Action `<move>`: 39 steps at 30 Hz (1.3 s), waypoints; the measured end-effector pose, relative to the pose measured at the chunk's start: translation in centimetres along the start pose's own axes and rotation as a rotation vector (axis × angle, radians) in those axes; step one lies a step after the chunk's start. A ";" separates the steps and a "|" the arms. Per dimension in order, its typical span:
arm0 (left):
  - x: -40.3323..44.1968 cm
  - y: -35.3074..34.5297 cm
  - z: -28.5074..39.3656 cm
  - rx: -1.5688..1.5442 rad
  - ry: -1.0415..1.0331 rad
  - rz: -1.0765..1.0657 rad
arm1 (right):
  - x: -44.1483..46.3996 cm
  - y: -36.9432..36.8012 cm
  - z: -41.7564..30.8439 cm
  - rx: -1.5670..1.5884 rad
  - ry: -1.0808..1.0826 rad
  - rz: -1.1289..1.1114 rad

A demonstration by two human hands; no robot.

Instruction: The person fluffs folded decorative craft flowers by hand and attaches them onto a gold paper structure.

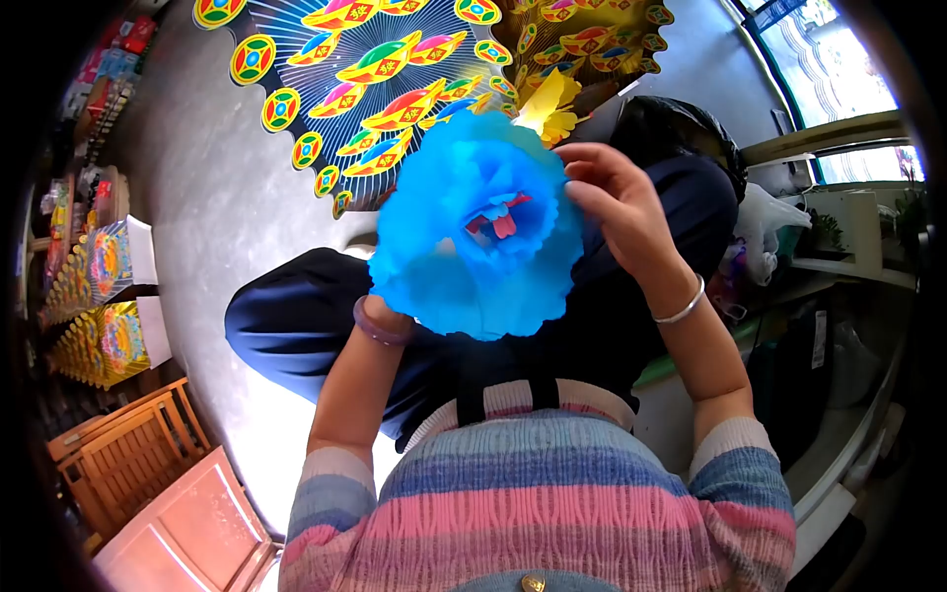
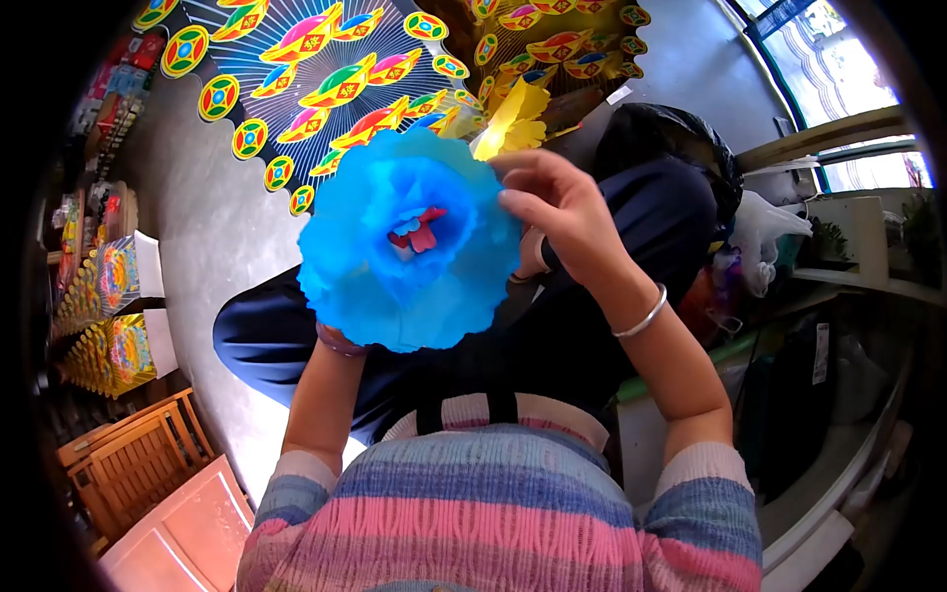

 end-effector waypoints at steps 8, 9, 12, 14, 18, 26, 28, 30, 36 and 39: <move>0.5 -0.7 -0.2 0.003 -0.004 0.032 | -3.6 -4.4 -5.7 -0.938 1.181 0.029; 0.4 -0.7 -0.3 0.020 -0.006 0.046 | -3.7 -4.6 -5.5 -0.917 1.174 0.024; -0.4 -0.4 -0.5 0.097 -0.017 0.116 | -4.5 -4.6 -5.1 -0.903 1.142 0.032; -0.6 -0.4 -1.0 0.130 -0.025 0.160 | -4.7 -4.8 -4.5 -0.866 1.142 0.068; -0.2 -0.8 -2.2 0.134 -0.030 0.191 | -4.8 -4.5 -3.1 -0.757 1.143 0.226; -0.5 -0.3 -2.7 0.176 -0.009 0.265 | -5.7 -3.7 -1.7 -0.667 1.141 0.418; -0.9 -0.2 -2.7 0.196 0.004 0.284 | -5.9 -3.5 -1.8 -0.618 1.128 0.440; -1.2 -0.1 -2.8 0.213 0.019 0.296 | -6.0 -3.2 -1.9 -0.570 1.113 0.449; -1.4 0.4 -2.7 0.257 0.049 0.350 | -5.9 -1.9 -2.2 -0.471 1.138 0.514; -1.5 0.5 -2.9 0.259 0.067 0.365 | -5.9 -1.2 -2.5 -0.438 1.141 0.504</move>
Point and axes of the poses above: each hand's wrist, its own x-axis towards the middle knuckle, its own y-axis out of the back of the hand, z = x × y, the point moved 4 cm from there along x, towards the middle knuckle, and after that the axes turned 11 degrees about z, right-handed, at the moved point
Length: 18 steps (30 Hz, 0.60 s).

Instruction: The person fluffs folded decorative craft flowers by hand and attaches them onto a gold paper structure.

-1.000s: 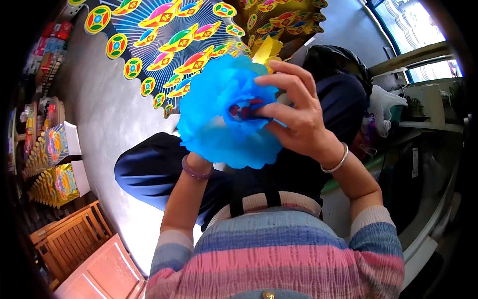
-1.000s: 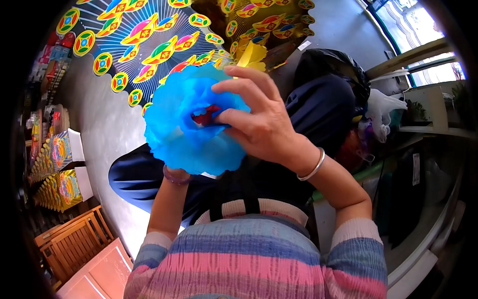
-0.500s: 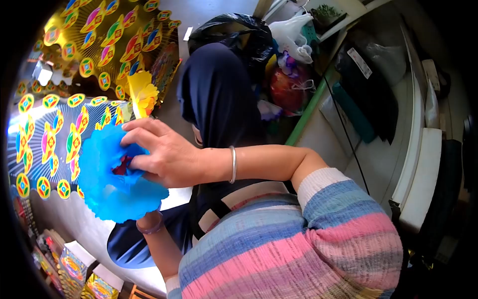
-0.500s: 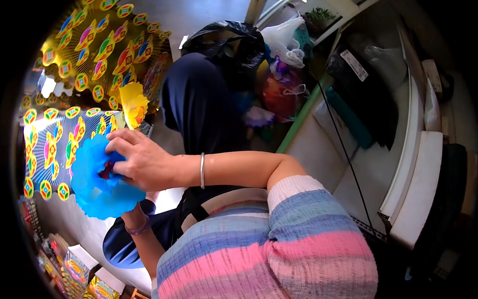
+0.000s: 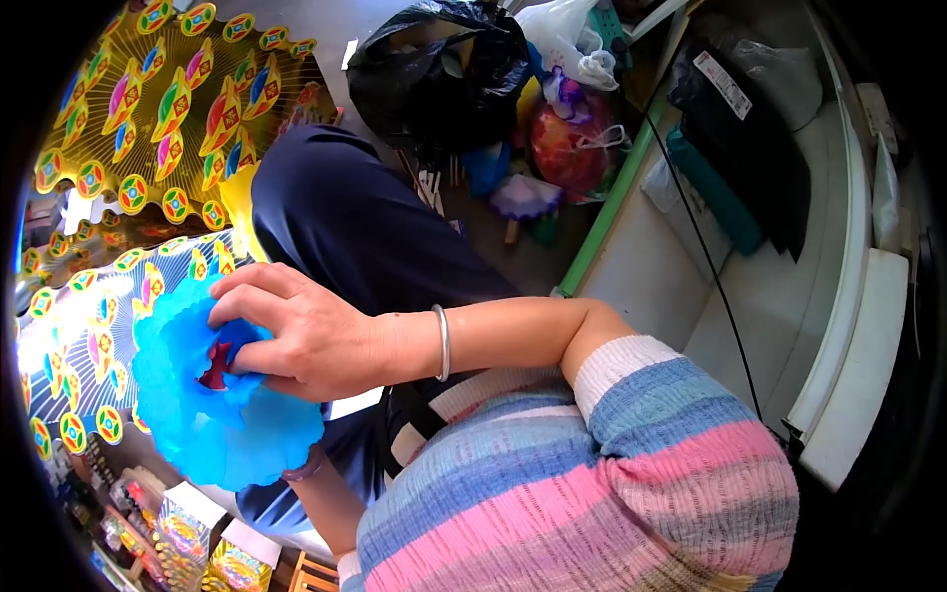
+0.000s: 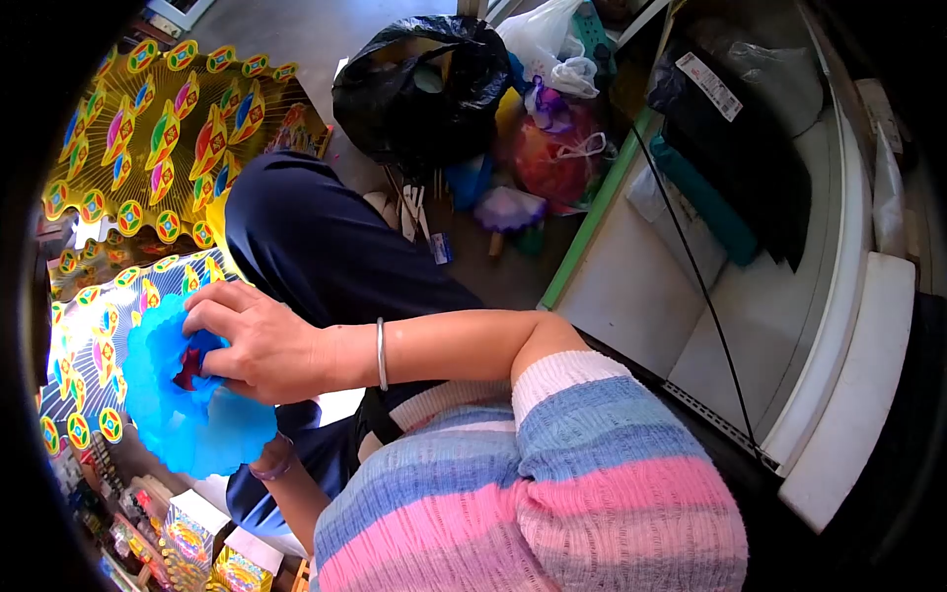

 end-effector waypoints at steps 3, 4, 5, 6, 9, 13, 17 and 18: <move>0.0 -0.1 -0.2 0.000 0.006 0.014 | 0.3 0.6 0.2 0.027 -0.006 0.005; 0.0 -0.1 -0.3 -0.005 0.009 0.016 | 0.4 0.7 0.3 0.038 -0.007 0.008; 0.0 -0.2 -0.5 -0.006 0.014 0.021 | 0.5 0.8 0.4 0.044 -0.008 0.023; 0.1 0.0 -0.5 -0.008 0.012 0.030 | 0.6 0.9 0.5 0.053 -0.009 0.037; 0.2 -0.1 -0.7 -0.019 0.015 0.031 | 0.9 1.1 0.5 0.067 -0.008 0.020; 1.2 -0.1 -0.5 -0.068 0.004 0.060 | 2.0 1.5 0.8 0.107 -0.135 -0.013; 1.3 1.1 0.2 -0.145 0.000 0.117 | 2.7 -0.2 6.2 0.287 -0.644 0.167; 1.2 1.5 0.3 -0.164 0.000 0.138 | 1.9 -1.4 8.6 0.339 -0.760 0.225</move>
Point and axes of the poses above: each hand's wrist, its own x-axis towards the middle knuckle, its own y-axis out of the back of the hand, z = x × y, the point moved 4 cm from there along x, towards the middle knuckle, and after that the axes turned 11 degrees about z, right-handed, at the moved point
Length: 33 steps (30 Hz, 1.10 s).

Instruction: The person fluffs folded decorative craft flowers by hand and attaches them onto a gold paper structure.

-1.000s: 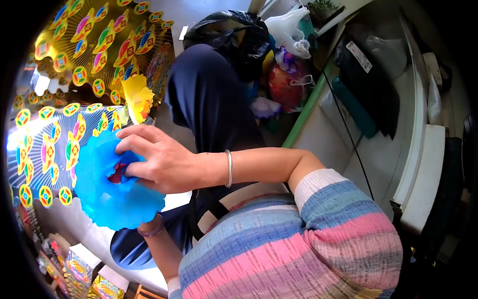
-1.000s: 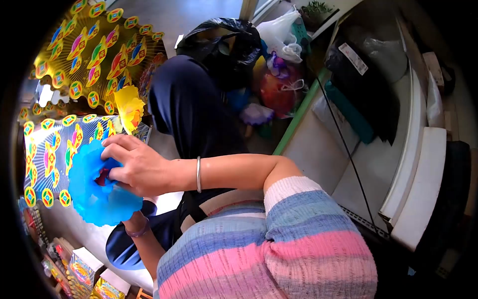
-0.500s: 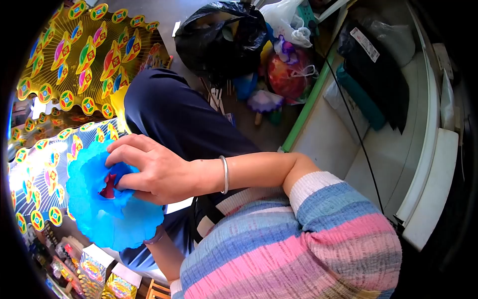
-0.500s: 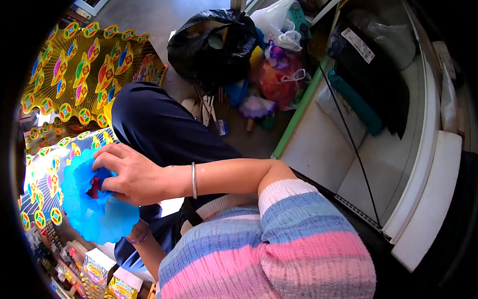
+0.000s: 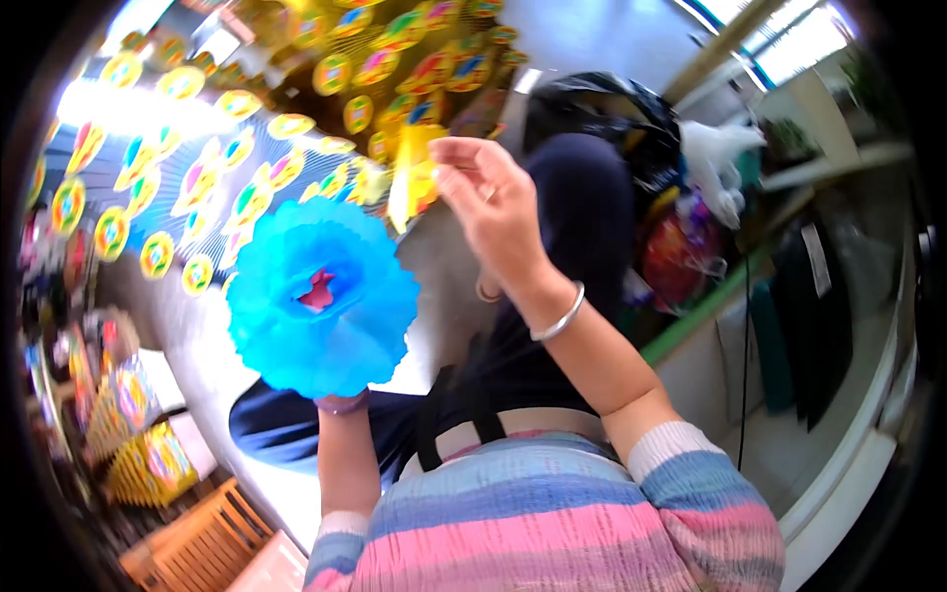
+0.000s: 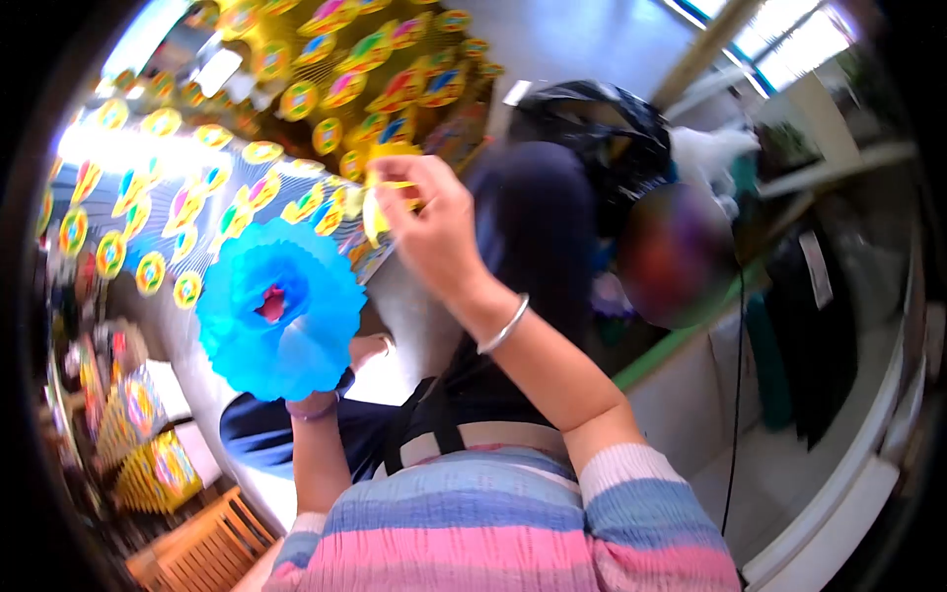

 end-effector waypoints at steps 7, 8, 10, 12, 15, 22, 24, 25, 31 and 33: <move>0.5 7.5 3.4 -0.098 -0.147 0.264 | 1.8 -3.8 7.4 -0.671 0.516 -0.126; 0.8 8.6 4.1 -0.121 -0.177 0.304 | 1.9 -5.1 6.9 -0.707 0.631 -0.144; 1.8 10.6 5.0 -0.159 -0.222 0.365 | 2.6 -7.8 6.1 -0.701 0.731 -0.213; 3.1 11.9 5.0 -0.211 -0.236 0.415 | 3.7 -10.3 5.7 -0.688 0.711 -0.232; 3.9 12.8 3.8 -0.282 -0.215 0.444 | 5.2 -13.9 5.8 -0.834 0.662 -0.313; 7.8 13.8 2.0 -0.432 -0.227 0.507 | 5.9 -17.2 6.4 -0.809 0.688 -0.434; 9.6 14.9 2.5 -0.475 -0.282 0.552 | 5.6 -18.0 6.7 -0.812 0.674 -0.440; 9.7 15.6 2.7 -0.492 -0.318 0.586 | 5.5 -18.5 7.1 -0.818 0.667 -0.444; 8.7 17.0 3.5 -0.527 -0.373 0.605 | 1.1 -24.3 8.1 -0.902 0.693 -0.566; 7.6 15.3 3.1 -0.512 -0.313 0.521 | -0.2 -25.2 9.1 -0.915 0.718 -0.603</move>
Point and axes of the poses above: each hand's wrist, its own x-axis towards the middle knuckle, its own y-axis out of the back of the hand, z = x × y, the point moved 4 cm from there along x, towards the middle knuckle, and after that the axes turned 11 degrees about z, right-handed, at the moved point
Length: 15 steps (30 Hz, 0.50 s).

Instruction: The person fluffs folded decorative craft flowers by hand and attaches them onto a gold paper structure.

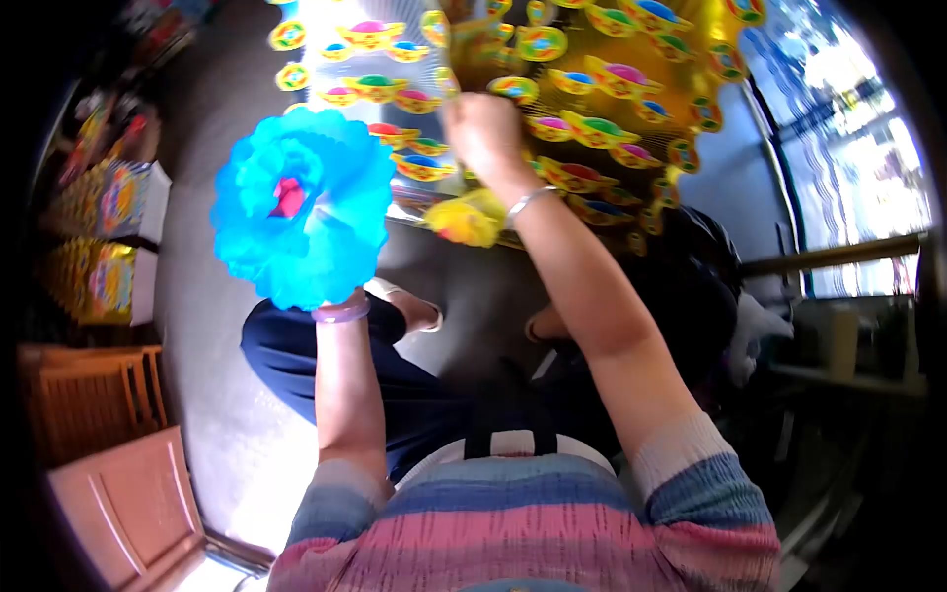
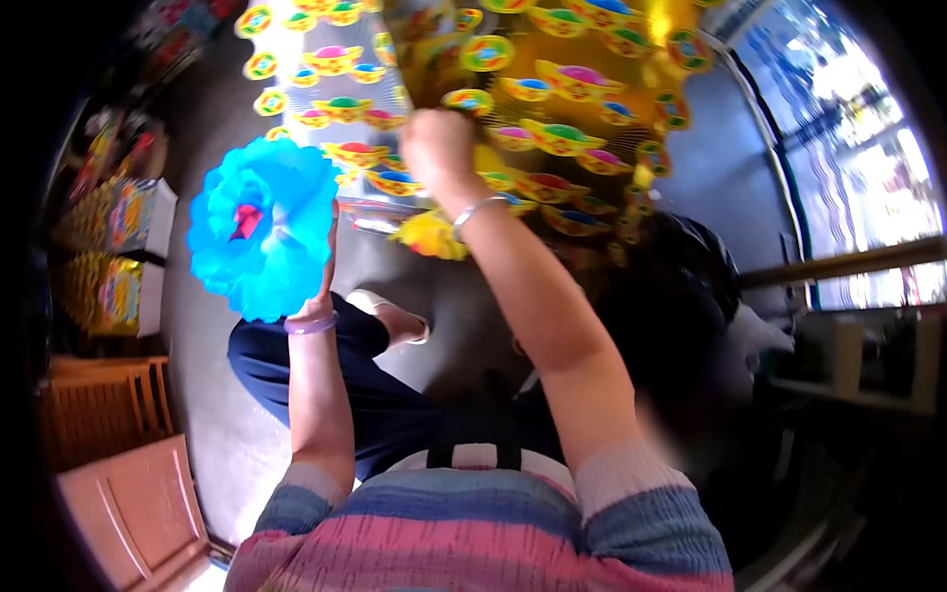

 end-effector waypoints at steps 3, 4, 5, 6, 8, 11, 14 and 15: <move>-2.3 -1.4 -1.6 0.033 0.115 -0.110 | -2.1 0.9 -1.7 0.029 0.016 -0.039; -3.0 -1.8 -2.1 0.046 0.150 -0.146 | -3.3 2.7 -2.7 0.059 -0.019 -0.061; -3.8 -2.3 -2.5 0.054 0.191 -0.182 | -4.7 4.7 -3.4 0.158 0.025 -0.030; -4.5 -2.9 -3.1 0.060 0.228 -0.223 | -6.9 3.4 -1.5 0.583 -0.248 -0.060; -6.0 -4.0 -4.5 0.076 0.307 -0.305 | -10.7 2.5 0.0 1.078 -0.590 -0.232; -9.0 -5.3 -6.3 0.106 0.417 -0.436 | -15.4 5.6 1.7 1.185 -0.642 -0.520; -11.6 -6.3 -7.6 0.148 0.503 -0.560 | -16.7 8.4 3.1 1.182 -0.515 -0.463; -12.4 -6.7 -7.9 0.168 0.524 -0.604 | -17.3 9.0 3.5 1.246 -0.520 -0.411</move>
Point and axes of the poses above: each hand's wrist, its own x-axis towards the middle knuckle, its own y-axis out of the back of the hand, z = x × y, the point moved 4 cm from there along x, towards the middle knuckle, and after that the axes turned 11 degrees about z, right-handed, at the moved point
